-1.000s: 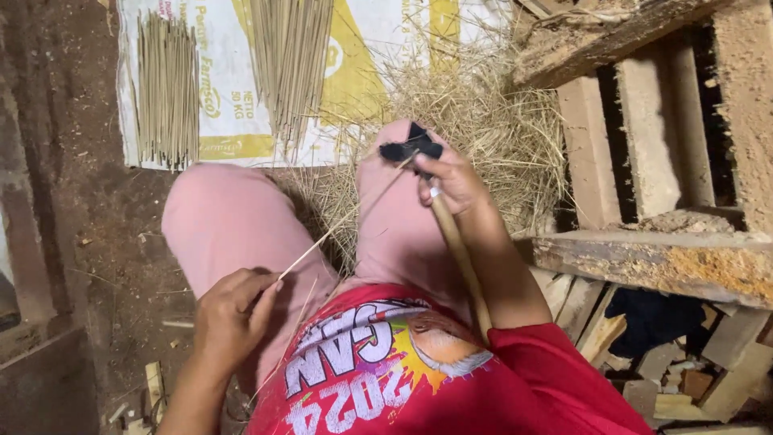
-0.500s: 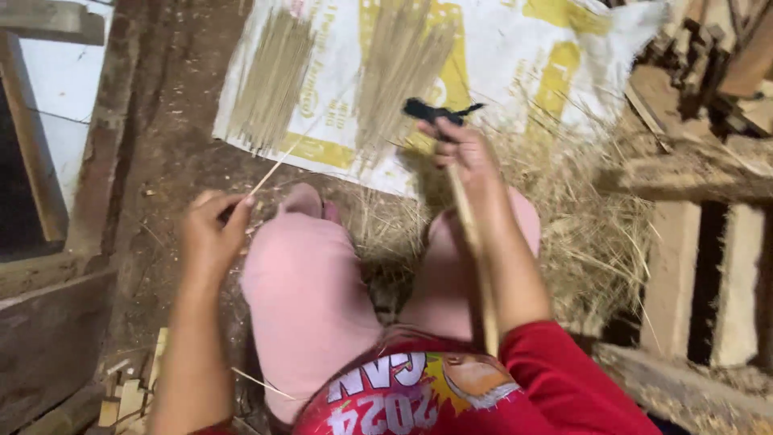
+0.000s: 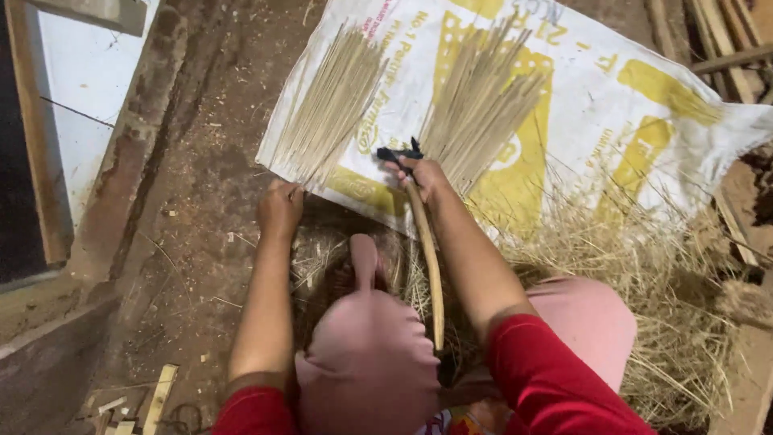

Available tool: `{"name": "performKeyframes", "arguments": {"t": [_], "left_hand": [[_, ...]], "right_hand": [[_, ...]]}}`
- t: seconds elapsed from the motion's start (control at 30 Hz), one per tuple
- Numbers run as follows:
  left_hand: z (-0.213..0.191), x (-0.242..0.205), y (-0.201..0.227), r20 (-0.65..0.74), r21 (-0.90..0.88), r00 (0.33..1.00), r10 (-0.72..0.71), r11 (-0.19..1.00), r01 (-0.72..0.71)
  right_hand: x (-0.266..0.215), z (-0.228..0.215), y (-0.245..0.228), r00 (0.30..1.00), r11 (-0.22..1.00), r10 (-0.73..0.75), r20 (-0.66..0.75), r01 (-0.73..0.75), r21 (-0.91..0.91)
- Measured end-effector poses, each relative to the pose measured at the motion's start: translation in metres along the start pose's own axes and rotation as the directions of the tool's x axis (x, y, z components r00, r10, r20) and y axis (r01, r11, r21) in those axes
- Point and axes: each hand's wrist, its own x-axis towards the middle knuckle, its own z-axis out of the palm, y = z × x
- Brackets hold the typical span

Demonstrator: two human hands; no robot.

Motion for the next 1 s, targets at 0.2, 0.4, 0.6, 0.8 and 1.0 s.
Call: {"name": "performKeyframes", "arguments": {"t": [0.2, 0.4, 0.6, 0.8, 1.0], "left_hand": [[0.051, 0.043, -0.022, 0.092, 0.171, 0.987, -0.135, 0.978, 0.118], [0.073, 0.052, -0.005, 0.048, 0.410, 0.992, -0.117, 0.908, 0.088], [0.209, 0.092, -0.050, -0.417, 0.505, 0.762, 0.496, 0.823, -0.259], [0.128, 0.067, 0.040, -0.450, 0.492, 0.709, 0.543, 0.813, -0.311], [0.147, 0.062, 0.093, -0.236, 0.360, 0.704, 0.669, 0.733, -0.576]], "right_hand": [[0.064, 0.021, -0.007, 0.994, 0.987, -0.099, -0.039, 0.094, -0.129], [0.129, 0.029, 0.019, 0.966, 0.914, -0.245, -0.079, 0.203, -0.352], [0.084, 0.052, 0.015, 0.861, 0.301, -0.508, -0.004, 0.173, -0.938], [0.059, 0.019, -0.002, 0.785, 0.336, -0.618, -0.049, 0.207, -0.919], [0.038, -0.144, -0.055, 0.708, 0.860, -0.496, -0.502, 0.479, -0.175]]}}
